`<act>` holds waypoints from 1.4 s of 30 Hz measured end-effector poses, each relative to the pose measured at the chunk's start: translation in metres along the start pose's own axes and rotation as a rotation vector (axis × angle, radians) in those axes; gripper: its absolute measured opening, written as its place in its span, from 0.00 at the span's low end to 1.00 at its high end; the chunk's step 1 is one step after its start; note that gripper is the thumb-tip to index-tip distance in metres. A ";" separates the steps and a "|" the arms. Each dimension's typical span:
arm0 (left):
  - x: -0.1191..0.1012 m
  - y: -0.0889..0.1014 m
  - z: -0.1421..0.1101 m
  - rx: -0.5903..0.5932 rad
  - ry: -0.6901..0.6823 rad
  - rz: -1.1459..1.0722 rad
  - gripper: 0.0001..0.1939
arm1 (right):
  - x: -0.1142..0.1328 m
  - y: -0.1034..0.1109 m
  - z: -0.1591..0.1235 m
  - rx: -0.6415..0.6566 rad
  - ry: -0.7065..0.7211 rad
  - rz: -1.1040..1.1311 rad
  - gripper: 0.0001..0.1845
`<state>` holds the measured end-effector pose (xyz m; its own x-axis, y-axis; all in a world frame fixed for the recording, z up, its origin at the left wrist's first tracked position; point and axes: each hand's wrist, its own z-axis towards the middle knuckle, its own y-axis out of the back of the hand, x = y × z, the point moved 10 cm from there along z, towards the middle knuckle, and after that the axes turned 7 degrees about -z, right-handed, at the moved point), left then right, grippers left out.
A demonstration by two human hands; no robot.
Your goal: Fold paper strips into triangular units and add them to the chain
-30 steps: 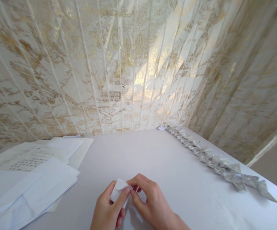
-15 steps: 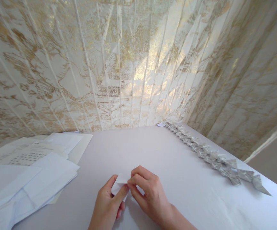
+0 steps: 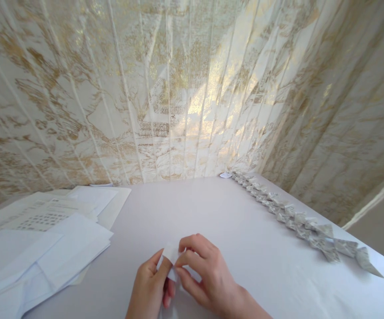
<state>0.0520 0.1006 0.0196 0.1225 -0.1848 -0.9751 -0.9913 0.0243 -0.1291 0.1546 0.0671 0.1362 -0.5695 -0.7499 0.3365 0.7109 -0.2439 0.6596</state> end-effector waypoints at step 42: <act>-0.050 0.026 0.010 -0.052 -0.378 0.180 0.14 | -0.077 -0.003 -0.014 -0.115 -0.627 0.823 0.20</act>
<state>0.0202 0.1203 0.0629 -0.0533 0.1914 -0.9801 -0.9984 -0.0277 0.0489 0.2022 0.1172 0.0987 0.0204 -0.2649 0.9641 0.9931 0.1168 0.0111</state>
